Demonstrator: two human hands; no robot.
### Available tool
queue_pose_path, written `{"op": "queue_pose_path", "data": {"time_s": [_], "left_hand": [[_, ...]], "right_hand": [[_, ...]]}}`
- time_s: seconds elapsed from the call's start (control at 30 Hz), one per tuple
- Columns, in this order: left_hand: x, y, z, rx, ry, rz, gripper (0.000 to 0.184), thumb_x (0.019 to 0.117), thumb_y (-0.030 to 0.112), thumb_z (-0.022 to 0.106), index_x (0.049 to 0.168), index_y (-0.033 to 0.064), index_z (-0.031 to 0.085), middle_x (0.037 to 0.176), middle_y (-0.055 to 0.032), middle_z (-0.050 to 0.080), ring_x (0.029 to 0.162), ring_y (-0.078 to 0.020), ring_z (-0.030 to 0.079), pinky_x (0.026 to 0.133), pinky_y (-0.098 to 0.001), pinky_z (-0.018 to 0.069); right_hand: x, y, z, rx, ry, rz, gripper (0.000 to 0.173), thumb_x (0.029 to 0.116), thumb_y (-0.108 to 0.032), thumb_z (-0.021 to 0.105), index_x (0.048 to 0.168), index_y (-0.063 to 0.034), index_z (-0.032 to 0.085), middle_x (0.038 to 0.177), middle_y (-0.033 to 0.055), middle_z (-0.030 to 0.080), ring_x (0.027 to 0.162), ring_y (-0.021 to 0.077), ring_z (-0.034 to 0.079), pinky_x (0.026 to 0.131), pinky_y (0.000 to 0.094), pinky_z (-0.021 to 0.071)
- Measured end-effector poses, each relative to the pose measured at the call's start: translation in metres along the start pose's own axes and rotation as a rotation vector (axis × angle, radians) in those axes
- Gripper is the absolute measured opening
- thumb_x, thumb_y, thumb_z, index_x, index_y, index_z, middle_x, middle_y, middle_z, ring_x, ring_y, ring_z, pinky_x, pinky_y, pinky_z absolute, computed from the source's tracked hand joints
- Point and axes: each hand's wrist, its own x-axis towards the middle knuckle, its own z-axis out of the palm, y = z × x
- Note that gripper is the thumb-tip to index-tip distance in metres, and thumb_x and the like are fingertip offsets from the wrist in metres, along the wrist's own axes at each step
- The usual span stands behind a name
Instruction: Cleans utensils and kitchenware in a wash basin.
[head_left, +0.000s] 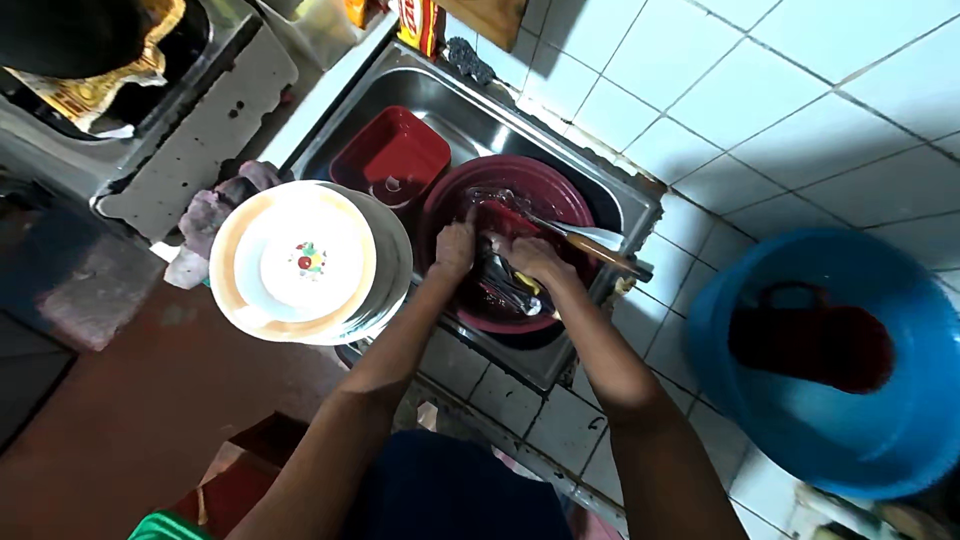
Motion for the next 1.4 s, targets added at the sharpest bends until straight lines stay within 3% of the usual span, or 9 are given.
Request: {"op": "queue_pose_path", "data": {"time_s": [0.2,0.37,0.47,0.6,0.7,0.8,0.97,1.03,1.4], "left_hand": [[0.059,0.009,-0.015,-0.274,0.107,0.088,0.033,0.0985,0.008,0.060,0.130,0.0005,0.066,0.129,-0.0262,0.065,0.124,-0.0444,0.061,0.105,-0.0625,0.0464],[0.014,0.013,-0.013,-0.448,0.316,0.230,0.034,0.0993,0.010,0.062,0.132,0.0009,0.065,0.132,-0.0230,0.064,0.121,-0.0374,0.064,0.105,-0.0546,0.0497],[0.008,0.008,0.020,-0.299,0.121,0.209,0.053,0.1043,0.027,0.058,0.149,-0.0005,0.049,0.155,-0.0272,0.043,0.147,-0.0452,0.036,0.121,-0.0569,0.0311],[0.011,0.009,0.045,-0.116,0.060,0.197,0.056,0.1105,0.032,0.042,0.158,0.0029,0.037,0.166,-0.0272,0.024,0.154,-0.0498,0.014,0.125,-0.0600,0.0144],[0.016,0.005,0.046,-0.170,0.092,0.202,0.049,0.1091,0.027,0.045,0.152,0.0046,0.047,0.164,-0.0228,0.032,0.154,-0.0454,0.020,0.124,-0.0597,0.0185],[0.016,0.004,0.041,-0.291,0.115,0.199,0.063,0.1005,0.016,0.060,0.158,0.0050,0.036,0.160,-0.0230,0.039,0.152,-0.0454,0.026,0.124,-0.0596,0.0219],[0.022,0.002,0.041,-0.337,0.093,0.206,0.058,0.0984,0.010,0.057,0.155,0.0113,0.045,0.162,-0.0187,0.037,0.154,-0.0445,0.022,0.123,-0.0627,0.0181],[0.018,0.000,0.039,-0.333,0.091,0.233,0.055,0.1006,0.009,0.052,0.155,0.0080,0.044,0.162,-0.0190,0.038,0.153,-0.0441,0.024,0.124,-0.0611,0.0184],[0.020,0.001,0.040,-0.295,0.085,0.222,0.054,0.1121,0.033,0.036,0.154,-0.0001,0.042,0.163,-0.0207,0.037,0.155,-0.0428,0.022,0.126,-0.0585,0.0136]], "right_hand": [[0.016,0.019,0.014,0.438,0.088,0.090,0.060,0.1122,-0.042,0.034,0.131,0.0090,0.060,0.137,0.0326,0.057,0.133,0.0455,0.052,0.110,0.0641,0.0377],[0.033,0.015,0.048,1.103,0.311,0.260,0.054,0.1127,-0.038,0.033,0.138,0.0041,0.054,0.132,0.0264,0.059,0.116,0.0351,0.062,0.098,0.0528,0.0505],[0.030,0.017,0.057,1.486,0.218,0.281,0.056,0.1070,-0.048,0.047,0.145,-0.0057,0.049,0.134,0.0179,0.058,0.114,0.0275,0.060,0.094,0.0478,0.0515],[0.029,0.015,0.059,1.132,0.347,0.187,0.049,0.1057,-0.036,0.057,0.134,0.0037,0.059,0.134,0.0247,0.060,0.126,0.0350,0.057,0.107,0.0537,0.0433],[0.011,0.013,0.054,0.872,0.478,0.148,0.044,0.1019,-0.027,0.064,0.134,0.0024,0.059,0.127,0.0281,0.063,0.118,0.0420,0.062,0.101,0.0604,0.0474],[0.002,0.015,0.053,1.152,0.475,0.087,0.048,0.0960,-0.011,0.070,0.140,-0.0004,0.054,0.124,0.0219,0.064,0.101,0.0280,0.067,0.087,0.0451,0.0575],[0.010,0.022,0.046,1.500,0.170,0.240,0.061,0.1084,-0.056,0.034,0.142,-0.0070,0.047,0.092,0.0131,0.065,0.065,0.0195,0.063,0.057,0.0328,0.0549],[0.012,0.021,0.049,1.544,0.106,0.291,0.054,0.1104,-0.050,0.033,0.138,-0.0065,0.047,0.086,0.0111,0.065,0.062,0.0172,0.063,0.053,0.0302,0.0535],[0.041,0.005,0.053,1.555,0.320,0.355,0.046,0.1098,-0.034,0.048,0.141,-0.0013,0.052,0.132,0.0195,0.059,0.113,0.0270,0.060,0.095,0.0448,0.0509]]}}
